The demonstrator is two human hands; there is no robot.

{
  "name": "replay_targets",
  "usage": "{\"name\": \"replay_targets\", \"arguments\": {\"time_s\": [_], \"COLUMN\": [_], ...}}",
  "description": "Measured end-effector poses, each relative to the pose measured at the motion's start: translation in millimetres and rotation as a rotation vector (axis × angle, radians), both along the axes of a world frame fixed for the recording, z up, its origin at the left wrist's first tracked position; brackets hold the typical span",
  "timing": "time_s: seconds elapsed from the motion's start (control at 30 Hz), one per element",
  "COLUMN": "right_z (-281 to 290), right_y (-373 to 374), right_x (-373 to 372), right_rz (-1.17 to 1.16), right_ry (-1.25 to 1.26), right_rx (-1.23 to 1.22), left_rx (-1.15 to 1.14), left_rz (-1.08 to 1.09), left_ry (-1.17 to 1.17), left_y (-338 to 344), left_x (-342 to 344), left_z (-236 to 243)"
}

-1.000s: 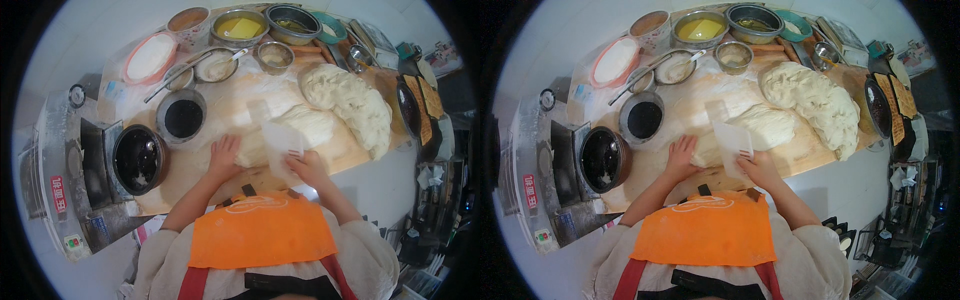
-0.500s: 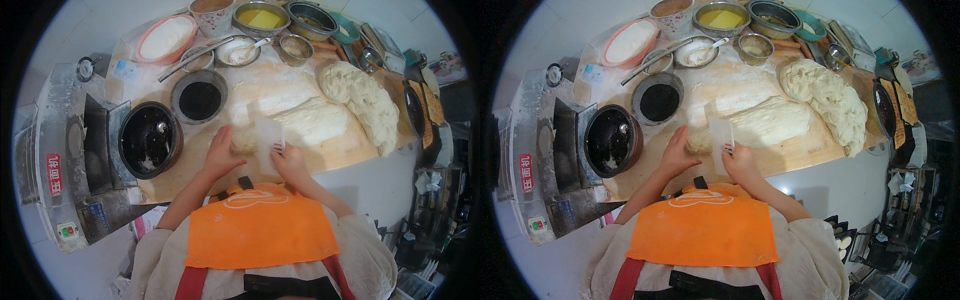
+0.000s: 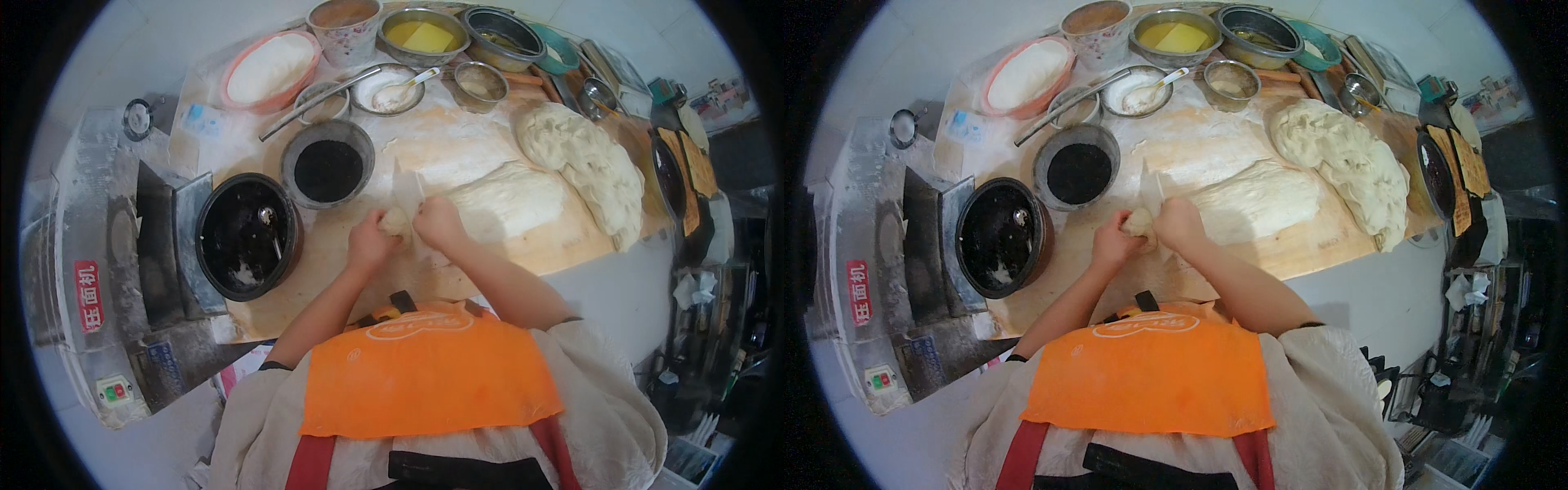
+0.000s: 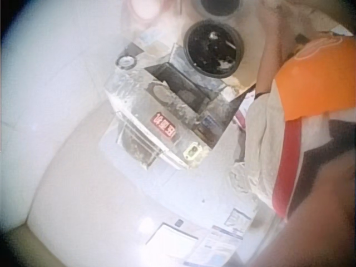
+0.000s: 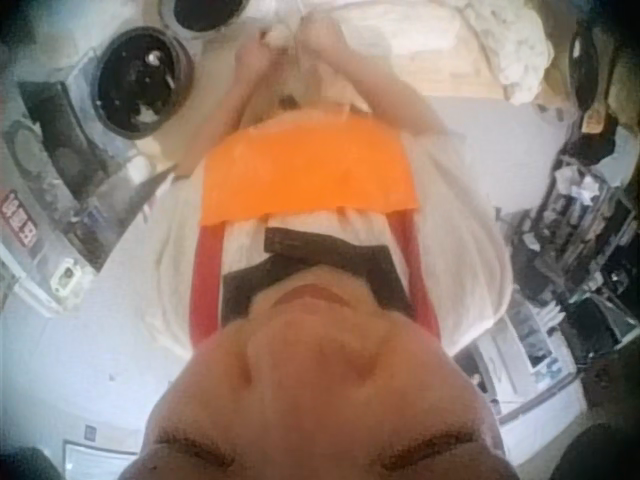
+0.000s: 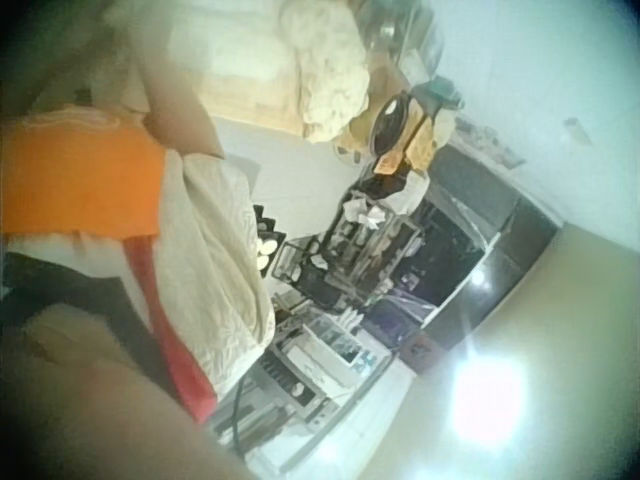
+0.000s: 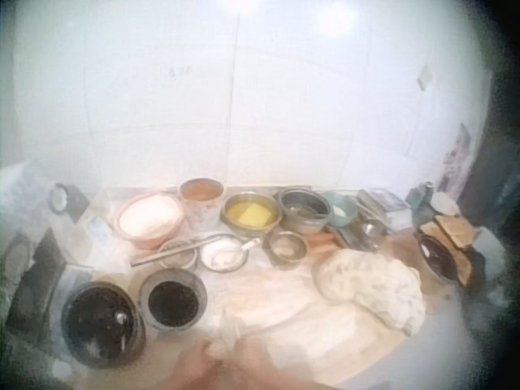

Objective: The person prepares dough by cutting it into portions, filling some with a dark paste, shaping them into buns, and dipping others into a white powder before placing them on a baking tray.

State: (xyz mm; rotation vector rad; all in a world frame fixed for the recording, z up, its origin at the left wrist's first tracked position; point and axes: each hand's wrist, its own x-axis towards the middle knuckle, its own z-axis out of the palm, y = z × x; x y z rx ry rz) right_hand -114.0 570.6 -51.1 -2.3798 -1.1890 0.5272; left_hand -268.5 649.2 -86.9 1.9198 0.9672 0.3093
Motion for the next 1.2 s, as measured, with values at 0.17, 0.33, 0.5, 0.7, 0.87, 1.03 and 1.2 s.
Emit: {"name": "replay_targets", "arguments": {"time_s": [0.17,0.33,0.5,0.7,0.87,1.03,1.2], "right_z": [29,72,79,65,54,81,87], "right_y": [-21,-105,-135,-163,-173,-162,-141], "right_x": [40,64,70,56,48,55,37], "right_rz": [-0.376,-0.655,-0.711,-0.765,-0.642,-0.563,-0.350], "right_ry": [0.999,0.905,0.867,0.831,0.805,0.879,0.741], "right_rx": [0.337,0.591,0.607,0.528,0.490,0.557,0.392], "left_rx": [-0.422,-0.116,-0.087,0.545,0.429,-0.346,-0.285], "left_rz": [0.112,-0.138,-0.098,-0.324,-0.427,-0.271,-0.112], "left_ry": [-0.192,-0.290,-0.266,0.133,0.043,0.036,0.035], "left_y": [24,20,45,-13,-36,10,20], "left_x": [-40,-8,100,75,77,42,-62], "left_z": [-13,52,88,29,9,104,71]}}
